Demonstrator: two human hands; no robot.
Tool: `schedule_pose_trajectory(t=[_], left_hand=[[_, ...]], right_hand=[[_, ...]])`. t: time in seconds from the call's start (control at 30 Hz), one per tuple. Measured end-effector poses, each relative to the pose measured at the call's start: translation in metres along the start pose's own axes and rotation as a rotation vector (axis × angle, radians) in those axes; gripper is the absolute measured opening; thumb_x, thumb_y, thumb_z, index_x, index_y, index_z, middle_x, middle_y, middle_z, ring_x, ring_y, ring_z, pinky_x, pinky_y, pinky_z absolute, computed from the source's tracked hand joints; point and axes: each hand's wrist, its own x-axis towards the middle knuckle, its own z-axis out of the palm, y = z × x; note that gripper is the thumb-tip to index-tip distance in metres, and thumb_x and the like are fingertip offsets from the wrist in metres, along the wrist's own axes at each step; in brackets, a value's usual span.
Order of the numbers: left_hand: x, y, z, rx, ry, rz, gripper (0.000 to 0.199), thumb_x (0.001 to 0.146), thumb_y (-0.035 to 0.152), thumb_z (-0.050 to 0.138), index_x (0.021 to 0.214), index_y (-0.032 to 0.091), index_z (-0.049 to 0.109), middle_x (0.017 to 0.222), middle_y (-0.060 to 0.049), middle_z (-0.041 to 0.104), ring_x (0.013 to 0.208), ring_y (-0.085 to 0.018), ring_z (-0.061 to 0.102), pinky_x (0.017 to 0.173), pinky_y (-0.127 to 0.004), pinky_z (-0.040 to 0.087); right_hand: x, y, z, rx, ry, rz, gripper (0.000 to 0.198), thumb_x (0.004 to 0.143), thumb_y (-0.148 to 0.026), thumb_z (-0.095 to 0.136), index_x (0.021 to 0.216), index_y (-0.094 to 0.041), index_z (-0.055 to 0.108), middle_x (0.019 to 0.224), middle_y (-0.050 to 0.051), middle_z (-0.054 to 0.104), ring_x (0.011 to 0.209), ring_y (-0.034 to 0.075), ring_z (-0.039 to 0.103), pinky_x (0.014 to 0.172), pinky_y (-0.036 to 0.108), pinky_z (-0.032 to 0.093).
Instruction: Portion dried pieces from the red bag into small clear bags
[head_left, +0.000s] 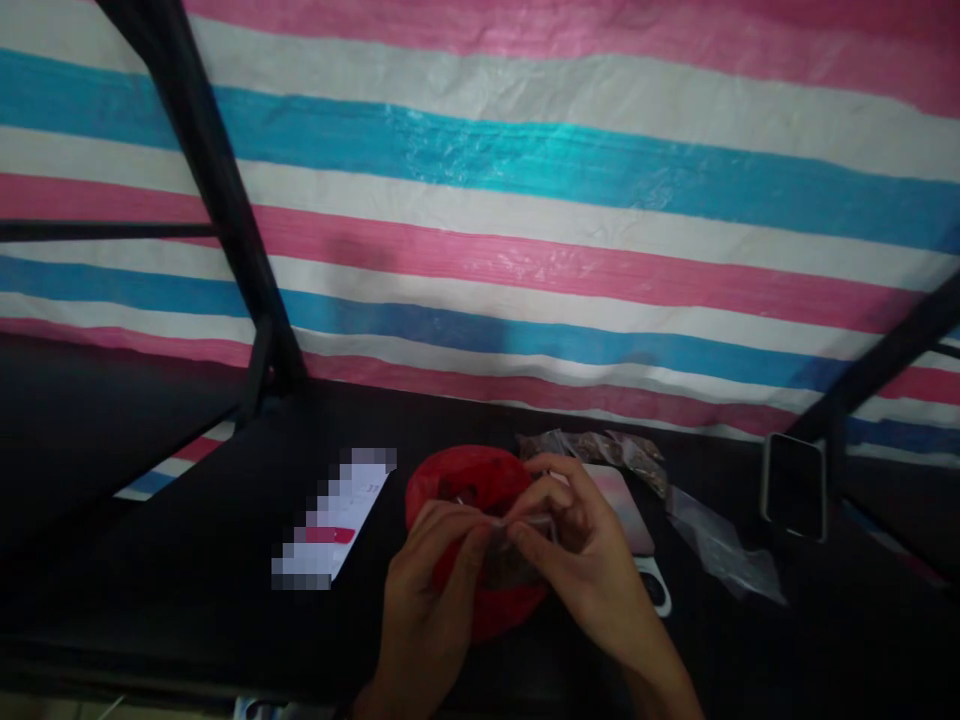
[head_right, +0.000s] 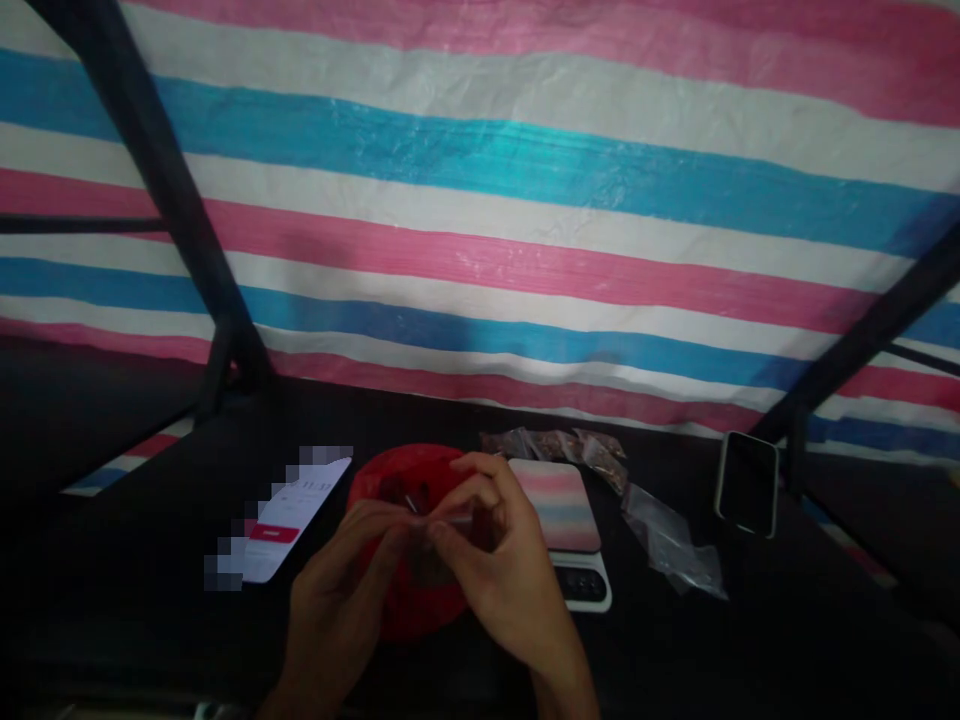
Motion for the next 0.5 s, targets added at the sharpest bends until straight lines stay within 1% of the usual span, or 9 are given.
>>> schedule_pose_trajectory(t=[0.07,0.13,0.2,0.3,0.37,0.43,0.5], left_hand=[[0.001,0.003,0.007,0.037,0.007,0.018,0.018,0.095,0.016,0.070,0.082,0.027,0.077,0.078,0.005,0.075,0.074,-0.012,0.070,0.071,-0.020,0.056],[0.001,0.005,0.014,0.056,0.004,0.065,0.022,0.094,0.014,0.069,0.076,0.026,0.073,0.072,0.006,0.072,0.070,-0.012,0.067,0.068,-0.020,0.054],[-0.001,0.006,0.020,0.062,-0.006,0.114,0.024,0.093,0.013,0.067,0.074,0.026,0.072,0.069,0.006,0.070,0.068,-0.012,0.065,0.067,-0.021,0.053],[-0.005,0.005,0.027,0.076,0.008,0.140,0.025,0.094,0.012,0.065,0.074,0.026,0.071,0.069,0.006,0.069,0.067,-0.012,0.065,0.067,-0.021,0.053],[-0.008,0.003,0.031,0.104,0.060,0.130,0.023,0.094,0.011,0.065,0.077,0.026,0.070,0.072,0.006,0.070,0.069,-0.011,0.066,0.068,-0.021,0.053],[-0.008,0.001,0.036,0.132,0.094,0.136,0.020,0.095,0.012,0.066,0.081,0.026,0.070,0.076,0.006,0.071,0.071,-0.011,0.067,0.070,-0.020,0.053],[-0.006,0.001,0.040,0.158,0.067,0.165,0.018,0.095,0.012,0.067,0.084,0.026,0.070,0.079,0.006,0.072,0.073,-0.011,0.068,0.070,-0.019,0.053]], right_hand=[[-0.003,0.002,-0.006,-0.021,0.037,0.007,0.041,0.085,-0.023,0.082,0.121,-0.028,0.063,0.081,-0.005,0.072,0.074,0.015,0.067,0.069,0.024,0.052],[-0.005,0.002,-0.011,-0.043,0.085,0.009,0.038,0.080,-0.018,0.083,0.115,-0.027,0.068,0.071,-0.008,0.067,0.067,0.013,0.064,0.064,0.023,0.049],[-0.007,0.001,-0.016,-0.074,0.100,0.014,0.036,0.076,-0.013,0.082,0.108,-0.026,0.072,0.065,-0.009,0.065,0.063,0.013,0.064,0.062,0.022,0.048],[-0.009,-0.002,-0.024,-0.097,0.114,0.070,0.039,0.074,-0.012,0.082,0.111,-0.025,0.075,0.069,-0.005,0.074,0.067,0.016,0.069,0.064,0.024,0.051],[-0.009,-0.001,-0.030,-0.087,0.165,0.079,0.043,0.074,-0.016,0.085,0.115,-0.025,0.075,0.074,-0.003,0.078,0.070,0.017,0.071,0.065,0.025,0.052],[-0.009,0.002,-0.035,-0.091,0.227,0.023,0.037,0.075,-0.019,0.085,0.110,-0.025,0.074,0.072,-0.005,0.074,0.066,0.015,0.067,0.062,0.024,0.049],[-0.009,0.004,-0.040,-0.129,0.268,-0.064,0.025,0.076,-0.019,0.083,0.098,-0.024,0.073,0.067,-0.007,0.068,0.061,0.013,0.060,0.061,0.024,0.047]])
